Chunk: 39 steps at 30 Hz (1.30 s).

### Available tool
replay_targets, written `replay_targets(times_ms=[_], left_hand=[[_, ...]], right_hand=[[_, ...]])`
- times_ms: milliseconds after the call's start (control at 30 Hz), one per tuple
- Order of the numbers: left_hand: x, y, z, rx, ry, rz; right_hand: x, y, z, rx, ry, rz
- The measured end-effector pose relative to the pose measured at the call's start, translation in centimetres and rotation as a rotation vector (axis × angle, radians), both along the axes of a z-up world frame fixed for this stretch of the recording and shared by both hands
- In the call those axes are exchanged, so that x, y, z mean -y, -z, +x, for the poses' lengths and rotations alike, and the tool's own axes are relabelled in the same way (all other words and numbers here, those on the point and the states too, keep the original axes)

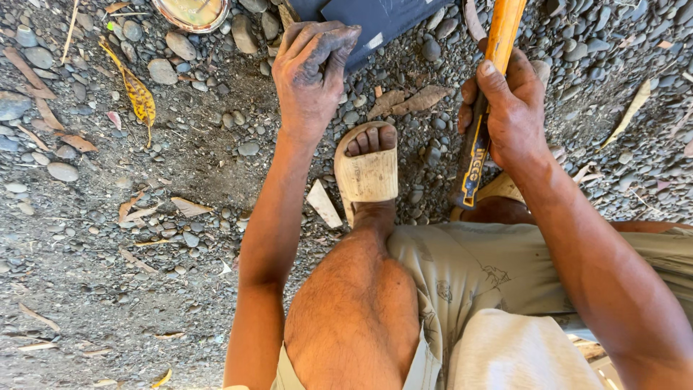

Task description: The person uses a hammer to drive nails into small black rectangular blocks placed on a larger black board. The person repeatedly picks up nails from a nearby tin and hammers them into the blocks, then gathers the finished blocks into a pile.

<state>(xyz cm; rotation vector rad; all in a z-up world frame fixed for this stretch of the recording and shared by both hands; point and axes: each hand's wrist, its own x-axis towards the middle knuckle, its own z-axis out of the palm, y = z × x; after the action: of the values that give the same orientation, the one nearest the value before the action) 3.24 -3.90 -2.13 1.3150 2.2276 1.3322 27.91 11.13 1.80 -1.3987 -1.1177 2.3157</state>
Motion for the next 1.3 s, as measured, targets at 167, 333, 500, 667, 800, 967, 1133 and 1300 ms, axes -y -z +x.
replay_targets(times_ms=[167, 333, 500, 667, 800, 967, 1133, 1300], left_hand=[[-0.3, -0.3, 0.0, 0.013, -0.032, 0.009], [-0.1, -0.6, 0.0, 0.005, -0.027, 0.006], [-0.4, -0.5, -0.1, -0.009, -0.026, 0.025], [-0.2, -0.4, -0.1, -0.027, -0.018, 0.022], [-0.1, 0.2, -0.1, -0.055, -0.016, 0.017], [0.2, 1.8, 0.3, -0.169, -0.011, 0.000], [-0.3, 1.5, 0.3, -0.262, 0.023, 0.021], [0.1, -0.5, 0.4, -0.199, 0.002, -0.007]], right_hand=[[-0.2, 0.1, -0.1, -0.020, -0.002, 0.007], [0.1, 0.2, 0.1, -0.008, -0.008, 0.010], [0.0, 0.2, 0.0, -0.014, -0.005, 0.011], [0.1, 0.1, 0.1, -0.006, -0.012, 0.012], [0.0, -0.2, -0.1, 0.004, -0.017, 0.016], [0.0, -0.6, -0.6, 0.034, -0.020, 0.026], [1.3, -2.2, -0.7, 0.376, -0.251, 0.474], [5.0, -3.5, 1.1, 0.195, -0.424, 1.066]])
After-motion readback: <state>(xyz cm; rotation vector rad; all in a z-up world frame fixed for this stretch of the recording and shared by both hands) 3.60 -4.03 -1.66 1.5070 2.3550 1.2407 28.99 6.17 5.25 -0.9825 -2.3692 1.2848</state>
